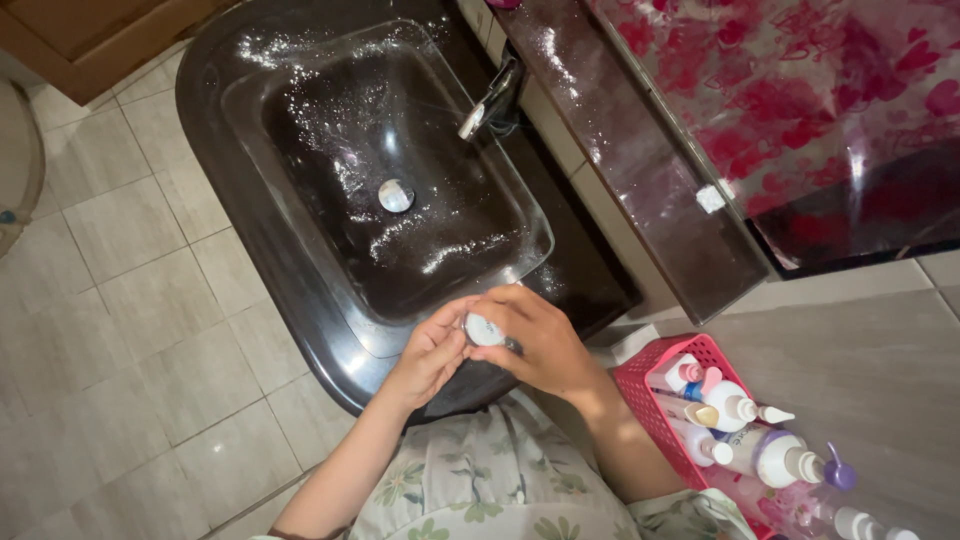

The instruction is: The person picks up bottles of lotion and body wash from a sink and places them into a pink basket on a shelf, then moves a tube and toothbrushes to the same basket.

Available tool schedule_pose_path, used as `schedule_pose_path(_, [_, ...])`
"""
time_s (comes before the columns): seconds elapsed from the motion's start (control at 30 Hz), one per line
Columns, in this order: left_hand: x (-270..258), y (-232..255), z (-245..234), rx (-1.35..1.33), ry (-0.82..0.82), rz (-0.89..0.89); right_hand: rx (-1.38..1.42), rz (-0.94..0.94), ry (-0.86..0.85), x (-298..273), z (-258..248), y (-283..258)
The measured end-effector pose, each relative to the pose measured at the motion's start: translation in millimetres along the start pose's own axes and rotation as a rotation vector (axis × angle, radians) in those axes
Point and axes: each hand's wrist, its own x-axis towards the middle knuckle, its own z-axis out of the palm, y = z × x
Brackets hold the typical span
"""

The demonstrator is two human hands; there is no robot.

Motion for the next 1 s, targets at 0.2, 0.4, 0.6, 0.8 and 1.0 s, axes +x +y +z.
schedule_pose_path(0.2, [-1.8,-8.3,-5.7,0.055,0.036,-0.019,-0.087,0.089,-0.086,4.9,1.4,-7.2])
schedule_pose_path(0.4, [-3.5,-7.7,-0.7,0.118,0.019,0.012,-0.178,0.083,-0.103,-3.4,-10.6,-17.9])
schedule_pose_path(0.6, [-8.5,0.4,8.2,0.285,-0.038,0.046,-0.397,0.284,-0.004,-11.3,11.2,-15.8])
schedule_pose_path(0.8, [-10.5,1.5,8.2,0.122,-0.056,-0.082,-0.179,0.15,-0.08,-25.6,-17.0,-39.6])
schedule_pose_path(1.0, [-12.9,-7.4,8.0,0.118,-0.158,-0.135,-0.182,0.312,0.042,-52.9,2.7,-41.5])
